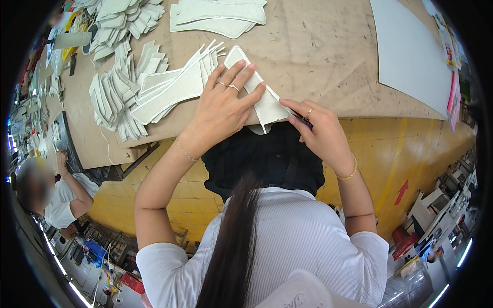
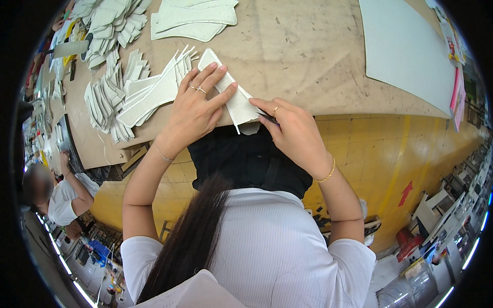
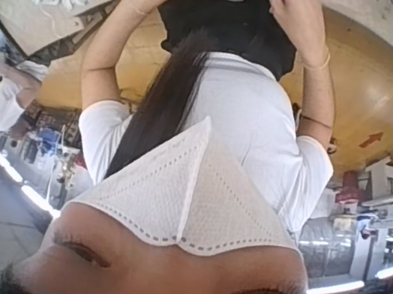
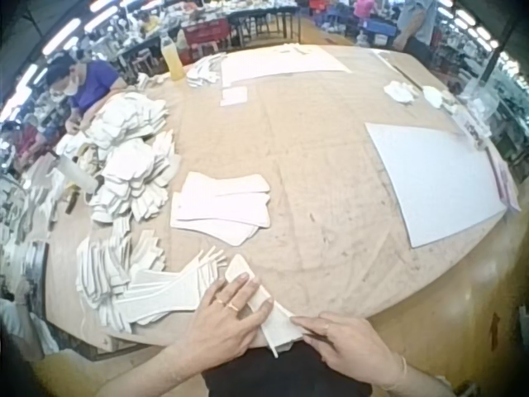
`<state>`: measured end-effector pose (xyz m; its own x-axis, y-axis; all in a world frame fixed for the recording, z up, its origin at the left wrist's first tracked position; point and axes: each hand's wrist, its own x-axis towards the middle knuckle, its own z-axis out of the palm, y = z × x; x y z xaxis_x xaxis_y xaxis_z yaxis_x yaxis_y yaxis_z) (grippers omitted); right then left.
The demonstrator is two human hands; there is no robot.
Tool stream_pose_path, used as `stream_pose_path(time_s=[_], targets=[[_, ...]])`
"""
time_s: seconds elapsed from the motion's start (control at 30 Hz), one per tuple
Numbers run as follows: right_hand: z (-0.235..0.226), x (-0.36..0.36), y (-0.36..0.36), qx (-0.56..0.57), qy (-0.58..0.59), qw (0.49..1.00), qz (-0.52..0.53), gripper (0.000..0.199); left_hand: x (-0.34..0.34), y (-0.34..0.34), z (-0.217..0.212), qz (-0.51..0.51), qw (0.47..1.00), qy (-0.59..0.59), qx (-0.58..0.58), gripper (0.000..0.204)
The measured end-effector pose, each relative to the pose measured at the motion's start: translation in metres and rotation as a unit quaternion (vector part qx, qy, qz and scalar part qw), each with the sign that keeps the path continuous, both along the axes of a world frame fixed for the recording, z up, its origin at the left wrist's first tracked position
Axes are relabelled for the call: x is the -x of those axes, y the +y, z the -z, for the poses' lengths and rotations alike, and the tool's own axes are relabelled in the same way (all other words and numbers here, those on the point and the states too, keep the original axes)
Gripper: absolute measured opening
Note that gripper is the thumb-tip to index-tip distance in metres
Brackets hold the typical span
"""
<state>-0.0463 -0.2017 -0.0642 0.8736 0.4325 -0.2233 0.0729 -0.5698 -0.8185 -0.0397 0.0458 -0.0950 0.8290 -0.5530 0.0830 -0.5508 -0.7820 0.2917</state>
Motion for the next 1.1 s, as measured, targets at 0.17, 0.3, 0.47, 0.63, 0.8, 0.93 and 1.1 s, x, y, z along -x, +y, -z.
stream_pose_path(time_s=[0.17, 0.3, 0.47, 0.63, 0.8, 0.93, 1.1], targets=[[-0.001, 0.002, -0.002, -0.029, 0.045, 0.998, 0.022, 0.034, 0.0, -0.001, 0.001, 0.002, 1.0, 0.009, -0.008, 0.053], [0.005, 0.005, -0.003, -0.022, 0.019, 0.999, 0.016, 0.035, 0.002, -0.001, 0.002, 0.001, 1.0, 0.011, -0.008, 0.053], [0.005, 0.005, -0.007, -0.003, 0.003, 1.0, 0.012, 0.038, 0.002, -0.003, 0.0, 0.005, 1.0, 0.008, -0.021, 0.051], [0.011, 0.006, -0.009, -0.01, -0.038, 0.999, 0.007, 0.038, 0.002, -0.004, 0.004, 0.014, 1.0, -0.008, -0.021, 0.043], [0.011, 0.007, -0.007, 0.02, -0.06, 0.998, 0.003, 0.04, 0.003, -0.004, 0.004, 0.022, 0.999, -0.008, -0.032, 0.045], [0.011, 0.008, -0.007, 0.03, -0.07, 0.997, 0.001, 0.041, 0.005, -0.005, 0.005, 0.017, 0.998, -0.016, -0.055, 0.054], [0.01, 0.011, -0.007, 0.083, -0.085, 0.993, -0.027, 0.048, 0.008, -0.007, 0.003, 0.012, 0.998, -0.019, -0.064, 0.055]])
